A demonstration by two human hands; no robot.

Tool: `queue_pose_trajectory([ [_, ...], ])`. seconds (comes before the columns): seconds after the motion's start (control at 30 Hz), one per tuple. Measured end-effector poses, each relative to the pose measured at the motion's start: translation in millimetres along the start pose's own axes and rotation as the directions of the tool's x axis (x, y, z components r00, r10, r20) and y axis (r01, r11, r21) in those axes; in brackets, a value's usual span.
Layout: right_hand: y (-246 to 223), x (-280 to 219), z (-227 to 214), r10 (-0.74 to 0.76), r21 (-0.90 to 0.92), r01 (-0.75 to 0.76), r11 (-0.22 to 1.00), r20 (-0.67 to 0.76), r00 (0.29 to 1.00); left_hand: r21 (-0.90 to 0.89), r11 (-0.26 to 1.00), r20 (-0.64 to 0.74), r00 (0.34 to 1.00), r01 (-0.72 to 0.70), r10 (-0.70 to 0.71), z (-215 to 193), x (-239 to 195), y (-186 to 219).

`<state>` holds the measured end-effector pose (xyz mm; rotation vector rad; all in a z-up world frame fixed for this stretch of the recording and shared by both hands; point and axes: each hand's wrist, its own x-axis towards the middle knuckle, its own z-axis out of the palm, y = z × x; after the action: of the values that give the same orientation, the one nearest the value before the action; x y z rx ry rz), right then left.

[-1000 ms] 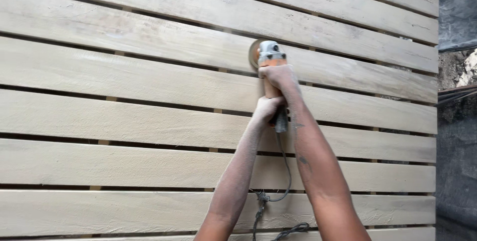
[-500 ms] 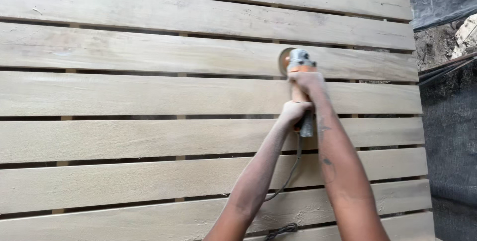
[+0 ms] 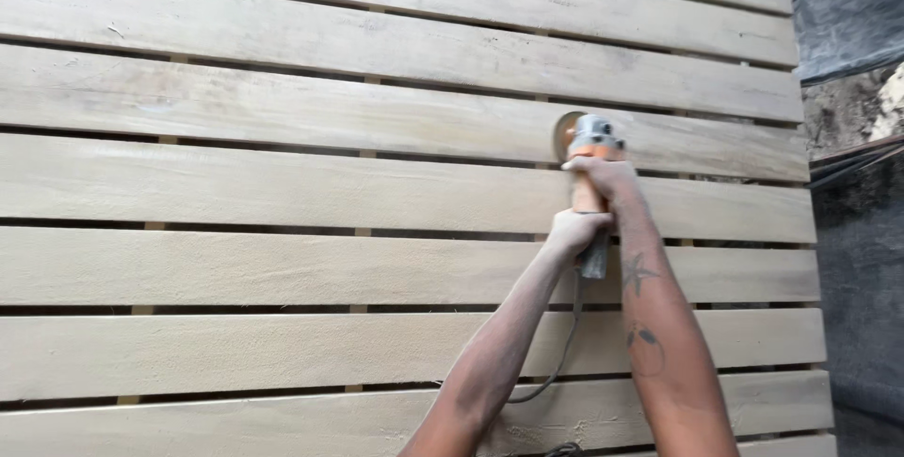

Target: The person uses an electric angle grinder with a sanding disc to smooth the surface of a wooden pallet. They move the tool back and forth across the horizontal slats, working systematically from one end to the other to remove roughness and even out the wood grain.

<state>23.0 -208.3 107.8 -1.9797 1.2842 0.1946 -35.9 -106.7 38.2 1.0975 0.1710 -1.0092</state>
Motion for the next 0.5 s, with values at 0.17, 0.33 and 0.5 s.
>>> queue_pose_trajectory([
  [0.17, -49.8, -48.0, 72.6, -0.237, -0.127, 0.248, 0.96, 0.098, 0.967, -0.125, 0.985, -0.142, 0.985, -0.12, 0.102, -65.4, -17.6, 7.2],
  [0.33, -102.9, -109.5, 128.3, -0.254, -0.259, 0.29, 0.921, 0.164, 0.953, -0.217, 0.963, -0.218, 0.969, -0.162, 0.114, -133.8, -60.5, 43.4],
  [0.5, -117.7, -107.9, 133.5, -0.279, -0.354, 0.334, 0.874, 0.197, 0.94, -0.208, 0.968, -0.231, 0.969, -0.138, 0.089, -135.4, -57.3, 54.7],
])
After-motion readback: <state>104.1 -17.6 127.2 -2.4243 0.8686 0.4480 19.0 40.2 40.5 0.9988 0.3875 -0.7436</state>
